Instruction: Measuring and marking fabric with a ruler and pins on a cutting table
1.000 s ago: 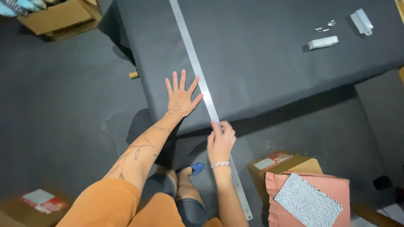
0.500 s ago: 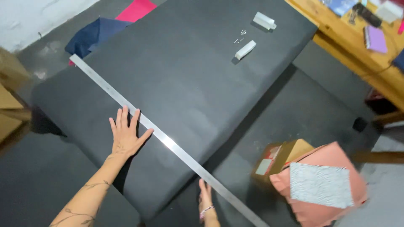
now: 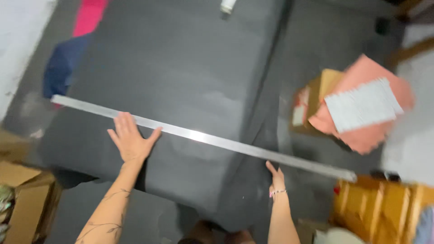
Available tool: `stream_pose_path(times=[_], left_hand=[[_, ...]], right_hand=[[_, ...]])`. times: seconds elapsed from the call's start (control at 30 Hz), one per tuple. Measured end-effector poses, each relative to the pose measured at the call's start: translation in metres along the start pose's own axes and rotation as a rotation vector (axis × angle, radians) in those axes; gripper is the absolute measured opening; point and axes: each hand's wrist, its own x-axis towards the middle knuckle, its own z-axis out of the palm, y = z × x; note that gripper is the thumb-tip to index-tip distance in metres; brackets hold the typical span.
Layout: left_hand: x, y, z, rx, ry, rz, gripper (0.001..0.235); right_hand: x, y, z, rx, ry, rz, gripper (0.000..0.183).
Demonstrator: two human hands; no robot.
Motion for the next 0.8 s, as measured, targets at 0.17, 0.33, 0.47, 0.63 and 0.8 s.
stream_pose_path(times=[0.17,0.33,0.47,0.63,0.8], left_hand=[[-0.005,0.01,-0.013,-0.087,0.127,0.066,0.112],[-0.009,0.007,-0.009,-0.12,0.062,0.014,0.12],[-0.004,0.01,-0.02,-0.177,0.023,-0.007,0.118],[0.002,0.008,-0.022,-0.21,-0.071,-0.062,0.121],[0.005,-0.013,0.006,-0.192,0.045,0.026,0.115]], right_hand=[[0.014,0.007,-0.078,0.406,-0.123,-0.269,0.034],[-0.018,-0.015,-0.122,0.386,-0.243,-0.314,0.038],[-0.033,-0.04,-0.125,0.251,-0.362,-0.329,0.058],[-0.021,-0.028,-0.142,0.207,-0.467,-0.412,0.018],[-0.002,-0.011,-0.161,0.212,-0.447,-0.436,0.035]])
